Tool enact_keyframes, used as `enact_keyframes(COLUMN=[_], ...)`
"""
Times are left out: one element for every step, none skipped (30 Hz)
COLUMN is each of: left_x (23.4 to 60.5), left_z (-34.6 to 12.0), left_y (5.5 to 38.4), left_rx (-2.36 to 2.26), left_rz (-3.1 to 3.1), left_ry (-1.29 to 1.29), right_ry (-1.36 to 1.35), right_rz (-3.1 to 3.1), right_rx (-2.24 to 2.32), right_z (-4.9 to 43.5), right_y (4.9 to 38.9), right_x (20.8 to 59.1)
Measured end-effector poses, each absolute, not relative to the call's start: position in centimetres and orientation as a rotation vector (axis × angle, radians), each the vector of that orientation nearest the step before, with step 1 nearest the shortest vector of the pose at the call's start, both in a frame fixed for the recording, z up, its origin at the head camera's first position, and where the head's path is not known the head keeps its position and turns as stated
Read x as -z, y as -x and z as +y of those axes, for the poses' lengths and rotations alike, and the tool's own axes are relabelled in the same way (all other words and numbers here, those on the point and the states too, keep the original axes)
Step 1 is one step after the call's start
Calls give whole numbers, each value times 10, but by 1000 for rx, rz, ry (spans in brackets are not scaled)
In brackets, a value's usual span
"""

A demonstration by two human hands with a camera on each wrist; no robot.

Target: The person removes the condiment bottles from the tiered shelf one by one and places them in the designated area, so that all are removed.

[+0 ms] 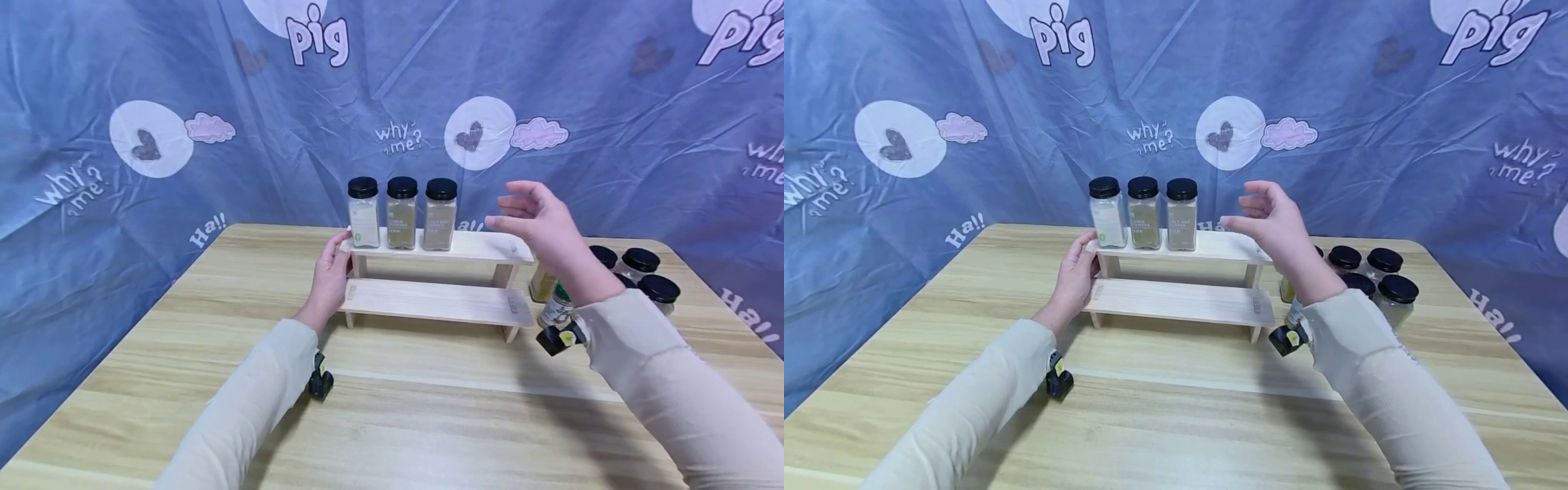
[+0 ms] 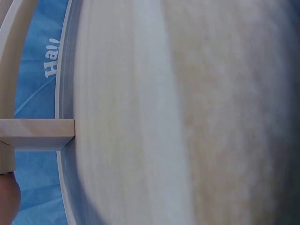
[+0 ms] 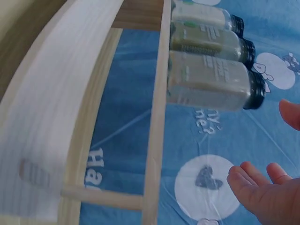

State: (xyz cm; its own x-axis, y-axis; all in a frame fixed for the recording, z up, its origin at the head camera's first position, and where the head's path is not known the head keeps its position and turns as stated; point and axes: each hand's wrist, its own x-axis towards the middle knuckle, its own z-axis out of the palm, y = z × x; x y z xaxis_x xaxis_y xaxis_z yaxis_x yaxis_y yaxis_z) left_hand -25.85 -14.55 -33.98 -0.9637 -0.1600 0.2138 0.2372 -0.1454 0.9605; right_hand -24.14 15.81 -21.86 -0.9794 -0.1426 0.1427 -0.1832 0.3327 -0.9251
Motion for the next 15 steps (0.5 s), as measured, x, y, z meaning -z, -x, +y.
enact_keyframes(left_x=[340, 340, 340, 339, 339, 339, 339, 339, 339, 339, 339, 340, 340, 340, 340], left_z=[-146, -146, -145, -145, -145, -145, -145, -145, -145, -145, -145, -145, -145, -145, -145], left_y=[258, 258, 258, 258, 258, 258, 257, 257, 257, 257, 258, 258, 258, 259, 259], left_rx=[2193, 2189, 2188, 2188, 2185, 2184, 2183, 2181, 2179, 2177, 2176, 2177, 2176, 2177, 2176], left_rz=[-1862, -1866, -1867, -1867, -1873, -1874, -1877, -1879, -1879, -1880, -1879, -1873, -1872, -1869, -1868], left_ry=[85, 81, 85, 91, 88, 88, 81, 83, 82, 80, 78, 80, 80, 85, 82], right_ry=[-312, -316, -319, -319, -325, -328, -327, -326, -323, -319, -318, -311, -306, -301, -297], right_rz=[-2528, -2520, -2510, -2502, -2486, -2473, -2463, -2457, -2453, -2456, -2458, -2462, -2470, -2478, -2483], right_rx=[-1784, -1804, -1824, -1840, -1866, -1884, -1897, -1903, -1902, -1889, -1879, -1866, -1848, -1830, -1815], right_z=[156, 153, 150, 147, 144, 142, 139, 136, 134, 132, 130, 128, 125, 123, 121], right_y=[242, 243, 243, 243, 243, 244, 244, 244, 245, 246, 247, 248, 248, 249, 250], right_x=[220, 221, 223, 224, 225, 227, 228, 229, 230, 232, 233, 234, 235, 237, 238])
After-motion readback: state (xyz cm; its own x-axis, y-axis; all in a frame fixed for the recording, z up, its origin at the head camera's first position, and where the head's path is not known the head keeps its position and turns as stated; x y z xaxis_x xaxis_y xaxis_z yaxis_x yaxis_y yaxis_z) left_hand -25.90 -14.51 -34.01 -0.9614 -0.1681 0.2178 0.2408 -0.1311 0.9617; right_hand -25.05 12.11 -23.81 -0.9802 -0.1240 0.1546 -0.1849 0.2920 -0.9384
